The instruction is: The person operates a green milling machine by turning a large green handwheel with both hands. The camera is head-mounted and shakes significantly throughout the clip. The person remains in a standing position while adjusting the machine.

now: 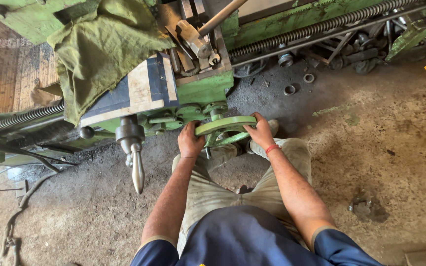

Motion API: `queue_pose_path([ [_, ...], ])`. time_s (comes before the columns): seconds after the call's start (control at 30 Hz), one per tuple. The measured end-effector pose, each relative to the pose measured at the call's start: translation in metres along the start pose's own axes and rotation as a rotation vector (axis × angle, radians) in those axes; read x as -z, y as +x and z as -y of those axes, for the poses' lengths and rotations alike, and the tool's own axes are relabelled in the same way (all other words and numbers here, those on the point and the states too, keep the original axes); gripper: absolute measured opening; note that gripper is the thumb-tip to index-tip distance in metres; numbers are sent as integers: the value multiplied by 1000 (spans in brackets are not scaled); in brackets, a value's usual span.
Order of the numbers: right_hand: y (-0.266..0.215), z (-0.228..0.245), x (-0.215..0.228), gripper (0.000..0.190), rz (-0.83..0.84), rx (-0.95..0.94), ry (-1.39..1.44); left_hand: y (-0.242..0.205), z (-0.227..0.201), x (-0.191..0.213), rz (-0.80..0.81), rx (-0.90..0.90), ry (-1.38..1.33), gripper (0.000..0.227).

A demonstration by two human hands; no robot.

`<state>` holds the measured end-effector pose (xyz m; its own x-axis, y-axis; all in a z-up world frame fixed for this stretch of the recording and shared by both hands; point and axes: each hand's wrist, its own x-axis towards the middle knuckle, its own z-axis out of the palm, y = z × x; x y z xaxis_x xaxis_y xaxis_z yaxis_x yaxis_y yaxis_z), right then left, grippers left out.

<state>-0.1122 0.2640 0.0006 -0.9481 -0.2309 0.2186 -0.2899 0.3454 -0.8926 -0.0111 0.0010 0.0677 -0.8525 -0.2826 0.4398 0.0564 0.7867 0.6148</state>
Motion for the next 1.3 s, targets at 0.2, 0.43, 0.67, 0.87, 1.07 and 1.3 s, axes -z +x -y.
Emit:
queue_pose_path([
  [0.2, -1, -4, -1, 25, -13, 48, 4, 1, -4, 5, 9, 4, -49, 32],
  [0.43, -4, 3, 5, 27, -15, 42, -10, 0, -4, 4, 14, 38, -58, 29],
  [0.67, -1, -9, 9, 28, -26, 64, -47, -2, 5, -9, -15, 4, -49, 38],
  [0.87, 1, -15, 12, 25, 19, 113, 28, -3, 6, -12, -40, -26, -51, 41],
  [1.07, 7, 8, 25, 36, 88, 121, -78, -5, 10, -16, -61, -28, -58, 42],
  [1.3, 9, 41, 31, 39, 97, 213, -227, -6, 9, -12, -78, -22, -78, 38],
])
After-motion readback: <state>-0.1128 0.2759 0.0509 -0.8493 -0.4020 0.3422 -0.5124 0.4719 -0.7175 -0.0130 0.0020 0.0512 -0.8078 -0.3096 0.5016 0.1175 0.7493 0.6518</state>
